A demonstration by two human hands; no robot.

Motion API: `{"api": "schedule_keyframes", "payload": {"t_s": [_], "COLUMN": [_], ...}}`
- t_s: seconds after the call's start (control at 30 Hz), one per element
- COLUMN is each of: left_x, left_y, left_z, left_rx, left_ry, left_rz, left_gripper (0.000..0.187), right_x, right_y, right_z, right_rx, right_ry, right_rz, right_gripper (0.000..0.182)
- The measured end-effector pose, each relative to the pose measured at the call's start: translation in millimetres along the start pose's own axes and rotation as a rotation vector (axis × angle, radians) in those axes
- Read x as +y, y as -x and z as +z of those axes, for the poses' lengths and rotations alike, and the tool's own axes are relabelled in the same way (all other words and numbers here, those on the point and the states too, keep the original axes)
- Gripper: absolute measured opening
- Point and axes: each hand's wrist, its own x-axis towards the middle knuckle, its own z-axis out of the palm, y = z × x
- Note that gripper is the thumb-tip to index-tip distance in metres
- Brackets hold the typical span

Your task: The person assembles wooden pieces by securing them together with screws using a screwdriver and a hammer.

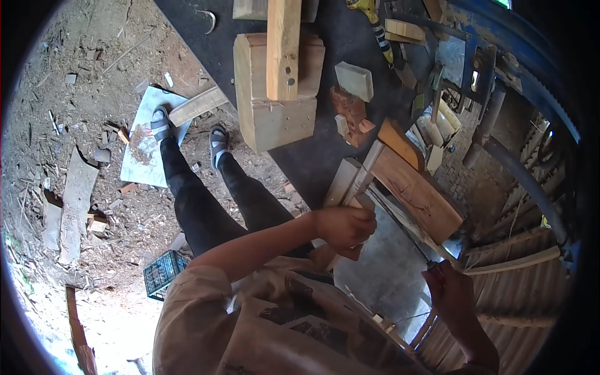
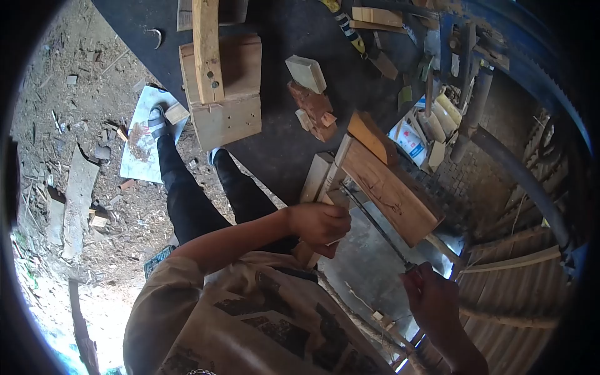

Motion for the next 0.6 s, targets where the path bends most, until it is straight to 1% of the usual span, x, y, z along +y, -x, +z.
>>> {"api": "schedule_keyframes", "payload": {"t_s": [0.07, 0.17, 0.27, 0.4, 0.47, 0.57, 0.6], "left_x": [-0.4, 1.3, 0.8, 2.6, 1.1, 2.6, 0.9], "left_y": [2.3, 3.6, 1.0, 3.7, 3.7, 3.7, 4.8], "left_z": [2.1, 7.8, 3.2, -2.2, -6.4, -5.8, -4.9], "left_rx": [0.015, 0.037, 0.045, -0.028, -0.042, -0.055, -0.047], "left_ry": [0.010, 0.012, -0.070, -0.109, -0.120, -0.125, -0.116], "left_rz": [0.002, 0.004, 0.021, 0.053, 0.084, 0.092, 0.074], "left_gripper": [0.030, 0.031, 0.031, 0.021, 0.021, 0.022, 0.021], "right_x": [6.0, 1.7, 0.0, 2.7, 5.2, 17.9, 9.0], "right_y": [-2.9, -6.5, -12.8, -18.7, -21.9, -24.6, -21.6], "right_z": [0.9, -10.8, -25.0, -31.6, -39.3, -39.6, -36.7], "right_rx": [-0.048, -0.208, -0.292, -0.387, -0.436, -0.916, -0.840], "right_ry": [0.032, -0.039, -0.063, -0.187, -0.297, -1.197, -1.108], "right_rz": [0.019, 0.118, 0.124, 0.152, 0.161, 0.893, 0.816], "right_gripper": [0.030, 0.032, 0.036, 0.045, 0.050, 0.057, 0.059]}}
